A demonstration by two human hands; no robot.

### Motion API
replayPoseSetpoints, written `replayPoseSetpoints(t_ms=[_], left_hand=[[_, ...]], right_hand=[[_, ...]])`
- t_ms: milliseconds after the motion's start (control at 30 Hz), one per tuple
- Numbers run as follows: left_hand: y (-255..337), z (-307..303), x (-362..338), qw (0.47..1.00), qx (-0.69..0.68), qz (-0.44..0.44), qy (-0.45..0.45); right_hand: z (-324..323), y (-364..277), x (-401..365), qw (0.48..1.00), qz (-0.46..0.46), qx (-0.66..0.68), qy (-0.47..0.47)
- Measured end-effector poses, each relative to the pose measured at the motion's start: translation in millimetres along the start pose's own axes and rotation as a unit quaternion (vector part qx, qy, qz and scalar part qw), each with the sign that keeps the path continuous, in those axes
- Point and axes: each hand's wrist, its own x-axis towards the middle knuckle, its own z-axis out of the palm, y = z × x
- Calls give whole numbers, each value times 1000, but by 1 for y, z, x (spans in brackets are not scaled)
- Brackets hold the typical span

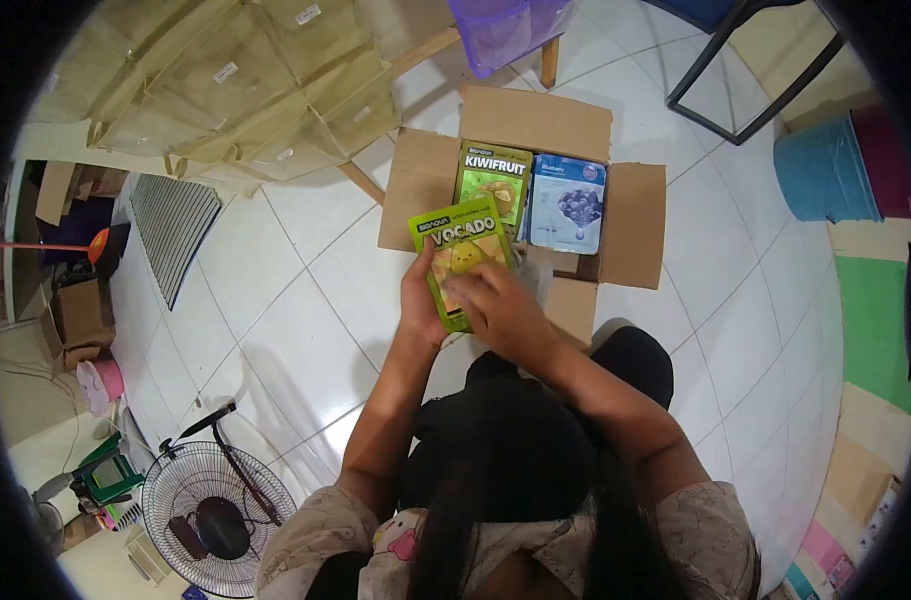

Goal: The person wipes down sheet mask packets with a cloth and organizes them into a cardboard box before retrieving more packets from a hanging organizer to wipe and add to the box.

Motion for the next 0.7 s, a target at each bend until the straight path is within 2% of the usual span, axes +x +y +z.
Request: replayPoseSetpoints(t_ms=[100,200,267,333,500,633,700], left_hand=[[-1,6,1,999,36,-7,4],[-11,5,3,998,49,-46,12],[-14,-6,4,995,55,-77,18],[-11,4,6,994,82,-65,39],[1,26,24,983,135,-43,120],[3,20,58,967,219,-62,114],[-10,14,86,906,410,8,105]], right_hand=[[2,5,-20,999,-38,12,-20],[-7,24,-11,999,-26,-15,-24],[-12,29,3,999,14,-26,36],[-9,27,10,996,36,-28,79],[1,13,-28,994,95,48,33],[2,15,-76,980,154,111,-55],[1,16,-94,967,187,154,-74]])
